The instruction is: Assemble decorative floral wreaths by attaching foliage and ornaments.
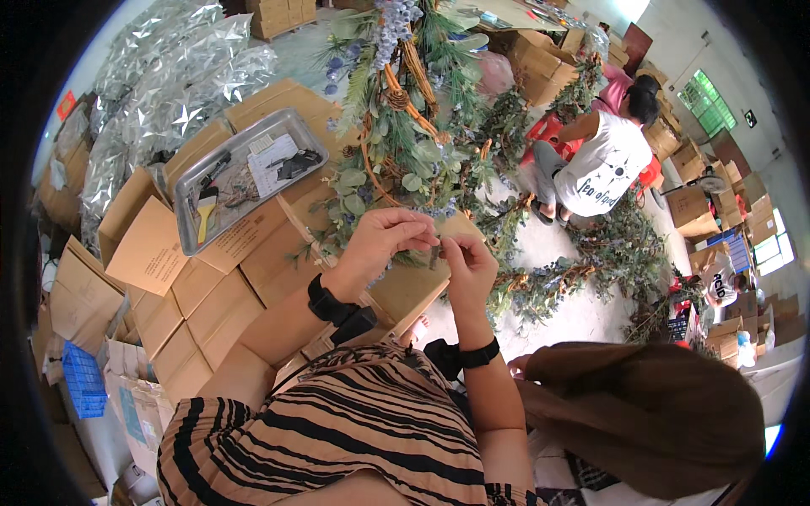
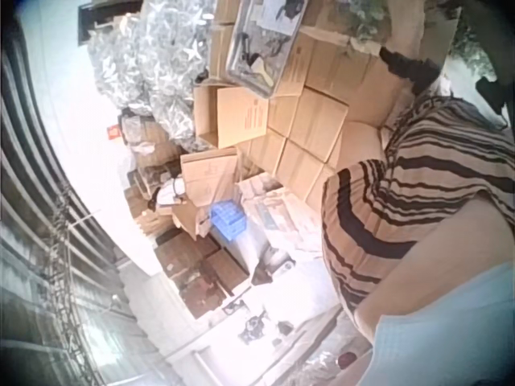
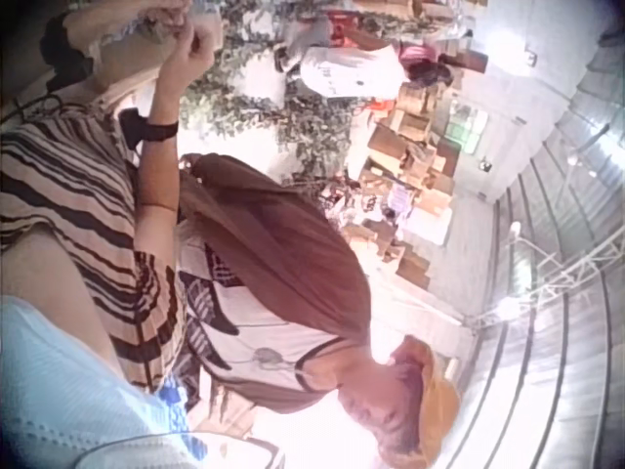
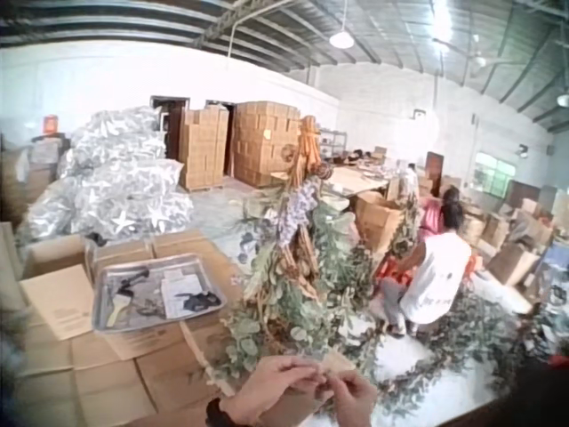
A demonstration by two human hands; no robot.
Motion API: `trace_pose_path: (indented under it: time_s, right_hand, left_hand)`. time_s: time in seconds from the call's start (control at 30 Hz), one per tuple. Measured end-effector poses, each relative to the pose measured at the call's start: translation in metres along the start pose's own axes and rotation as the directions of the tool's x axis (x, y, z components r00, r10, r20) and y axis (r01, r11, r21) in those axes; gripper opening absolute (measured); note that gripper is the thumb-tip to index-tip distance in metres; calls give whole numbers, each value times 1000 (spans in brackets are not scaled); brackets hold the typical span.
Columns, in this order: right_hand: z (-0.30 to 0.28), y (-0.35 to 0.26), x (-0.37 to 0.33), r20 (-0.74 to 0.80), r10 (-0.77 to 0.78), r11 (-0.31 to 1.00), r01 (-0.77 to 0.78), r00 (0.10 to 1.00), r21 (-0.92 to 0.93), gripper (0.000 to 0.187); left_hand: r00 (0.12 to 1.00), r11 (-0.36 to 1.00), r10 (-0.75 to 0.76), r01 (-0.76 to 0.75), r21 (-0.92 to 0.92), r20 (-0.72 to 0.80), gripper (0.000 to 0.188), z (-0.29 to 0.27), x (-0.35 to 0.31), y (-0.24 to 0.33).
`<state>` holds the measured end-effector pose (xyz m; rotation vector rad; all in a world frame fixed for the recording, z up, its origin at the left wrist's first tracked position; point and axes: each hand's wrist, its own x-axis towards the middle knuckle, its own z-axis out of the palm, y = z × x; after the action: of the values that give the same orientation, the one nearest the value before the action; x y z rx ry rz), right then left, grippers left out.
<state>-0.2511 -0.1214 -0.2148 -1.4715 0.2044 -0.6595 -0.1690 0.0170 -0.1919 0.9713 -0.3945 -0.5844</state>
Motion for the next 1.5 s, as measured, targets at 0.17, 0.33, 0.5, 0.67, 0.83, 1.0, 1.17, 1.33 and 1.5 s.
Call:
trace_pose_path:
  time_s: [0.17,0.33,0.5,0.67,0.83,1.0,1.17,1.33,1.5]
  right_hand:
    - [4,-16,4,38,-91,990,86,995,108,6]
    - [-1,-31,3,109,-21,965,-8,994,261,8]
    - [-3,-26,12,232,50,979,-94,971,181,10]
    - [1,-14,22,347,41,984,-97,937,147,12]
    - [-5,2,35,334,16,984,-75,942,163,12]
    - [-20,-2,59,212,-38,945,-34,977,326,13]
    - [-35,-2,68,447,70,976,-154,892,154,15]
    - [-46,7,79,512,90,952,-226,854,209,16]
    - [-49,7,90,628,58,952,-232,776,198,17]
  left_hand:
    - [999,998,6,-8,-59,-32,22,5,-6,11]
    - [999,999,1,-4,-53,-44,20,5,-13,6]
    - [823,603,555,-497,624,119,11,19,-23,18]
    - [728,395,661,-542,742,180,11,24,-12,20]
    - [761,448,637,-492,747,119,15,39,2,7]
    - [757,440,647,-468,766,91,16,56,17,-2]
    - [740,470,673,-437,767,9,10,69,27,-11]
    - [753,480,658,-423,768,3,15,73,37,-19]
    - [730,499,679,-386,776,-73,14,73,40,-26]
